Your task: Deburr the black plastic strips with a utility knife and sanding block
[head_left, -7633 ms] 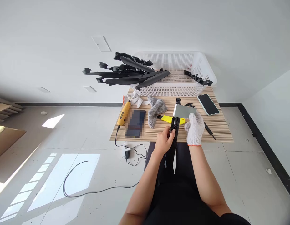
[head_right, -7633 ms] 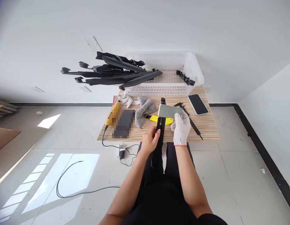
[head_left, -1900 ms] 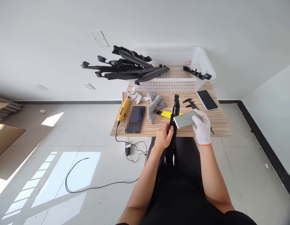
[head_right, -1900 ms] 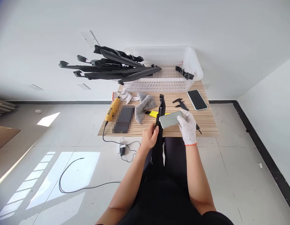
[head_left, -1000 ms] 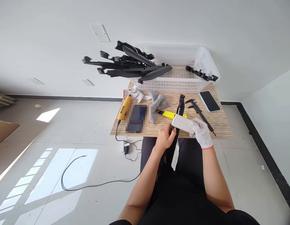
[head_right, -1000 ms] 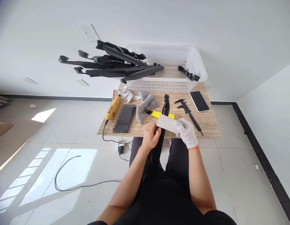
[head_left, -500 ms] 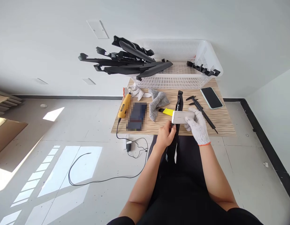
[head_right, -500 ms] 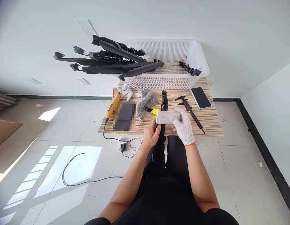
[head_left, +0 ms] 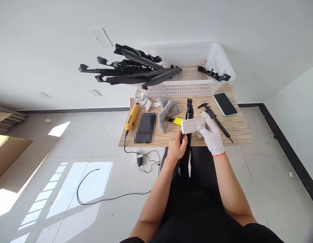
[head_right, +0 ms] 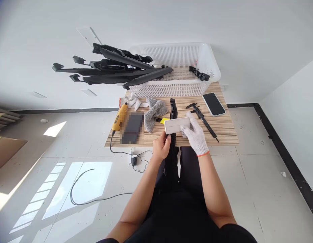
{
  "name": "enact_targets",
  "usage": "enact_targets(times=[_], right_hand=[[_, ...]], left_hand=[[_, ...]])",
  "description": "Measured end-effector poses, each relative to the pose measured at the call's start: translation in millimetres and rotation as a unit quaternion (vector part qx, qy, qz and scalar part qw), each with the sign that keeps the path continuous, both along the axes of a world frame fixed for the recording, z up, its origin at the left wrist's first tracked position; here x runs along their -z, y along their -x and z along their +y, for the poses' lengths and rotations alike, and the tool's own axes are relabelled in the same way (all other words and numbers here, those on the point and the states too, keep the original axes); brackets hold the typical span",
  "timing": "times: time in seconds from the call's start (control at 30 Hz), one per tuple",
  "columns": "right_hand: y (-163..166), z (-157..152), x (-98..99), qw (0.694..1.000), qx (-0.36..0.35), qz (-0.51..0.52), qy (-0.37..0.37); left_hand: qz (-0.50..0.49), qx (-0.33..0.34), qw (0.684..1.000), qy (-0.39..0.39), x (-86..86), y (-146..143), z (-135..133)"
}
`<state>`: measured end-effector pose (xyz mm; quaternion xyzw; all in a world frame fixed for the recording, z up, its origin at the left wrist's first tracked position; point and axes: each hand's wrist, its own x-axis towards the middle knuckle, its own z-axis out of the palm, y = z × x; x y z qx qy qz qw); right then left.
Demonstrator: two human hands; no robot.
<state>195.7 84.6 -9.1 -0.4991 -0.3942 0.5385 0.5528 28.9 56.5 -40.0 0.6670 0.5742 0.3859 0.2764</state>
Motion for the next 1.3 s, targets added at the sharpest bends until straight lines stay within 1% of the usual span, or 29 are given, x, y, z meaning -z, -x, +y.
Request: enact_targets(times=[0.03, 0.1, 0.13, 0.17, 0.27, 0.3, 0.47, 0.57, 0.67, 0.8, 0.97, 1.07, 1.1, 1.13, 1.2, 1.23, 1.27, 1.3], right_hand=[[0.5, 0.8, 0.2, 1.0, 0.017, 0.008, -0.006], [1.6, 3.3, 0.5, 0.996, 0.075, 0.031, -0.029], [1.9, 4.7, 0.6, 0.994, 0.09, 0.04, -0.036], [2.0, 5.8, 0.5, 0.995, 0.086, 0.043, -0.036], [0.7, 7.1, -0.3, 0.999, 0.033, 0.04, -0.007], [0.0, 7.0, -0.8, 0.999, 0.028, 0.046, 0.002], [-2.9, 4.7, -3.9, 0.994, 0.079, 0.076, 0.011], [-3.9, 3.7, -4.1, 0.993, 0.089, 0.07, 0.017], [-4.3, 3.9, -3.2, 0.995, 0.076, 0.059, 0.018], [-2.9, 4.9, -2.5, 1.0, 0.021, 0.012, 0.004], [-2.6, 5.9, 0.8, 0.998, 0.042, 0.029, -0.019], [-2.3, 5.8, 2.3, 1.0, -0.003, 0.021, -0.007], [-1.9, 5.8, 2.1, 1.0, -0.004, 0.017, -0.004], [-1.5, 5.9, 1.6, 1.0, 0.01, 0.015, -0.004], [-0.3, 6.1, 0.2, 0.998, 0.06, 0.012, -0.006], [0.5, 6.2, -0.2, 0.997, 0.073, 0.008, -0.006], [1.4, 6.3, -0.4, 0.998, 0.067, 0.004, -0.006], [2.4, 6.5, -0.2, 0.999, 0.046, 0.002, -0.004]], left_hand=[[0.0, 0.0, 1.0, -0.001, 0.8, -0.1, 0.0], [-0.004, 0.0, 1.0, 0.0, 1.5, 0.7, 0.1], [-0.007, -0.001, 1.0, 0.0, 1.3, 1.6, 0.0], [-0.011, -0.002, 1.0, -0.001, 0.9, 2.6, -0.1], [-0.021, -0.008, 1.0, -0.008, -1.4, 5.3, -1.1], [-0.022, -0.006, 1.0, -0.008, -2.1, 5.6, -1.6], [-0.015, -0.002, 1.0, 0.008, -2.6, 3.3, -2.8], [-0.011, -0.003, 1.0, 0.012, -1.6, 2.2, -2.2], [-0.007, 0.002, 1.0, 0.011, -0.9, 2.5, -1.6], [0.001, 0.007, 1.0, 0.01, -0.5, 3.0, -1.8], [0.002, 0.015, 1.0, 0.019, -1.2, 3.2, -2.5], [0.001, 0.012, 1.0, 0.018, -1.9, 3.0, -2.3], [-0.001, 0.011, 1.0, 0.017, -2.1, 2.8, -2.2], [-0.003, 0.011, 1.0, 0.016, -2.1, 2.7, -2.2], [-0.007, 0.013, 1.0, 0.017, -2.2, 2.3, -2.2], [-0.007, 0.013, 1.0, 0.018, -2.2, 2.1, -2.2], [-0.006, 0.014, 1.0, 0.018, -2.2, 1.9, -2.1], [-0.005, 0.016, 1.0, 0.017, -2.2, 1.9, -2.0]])
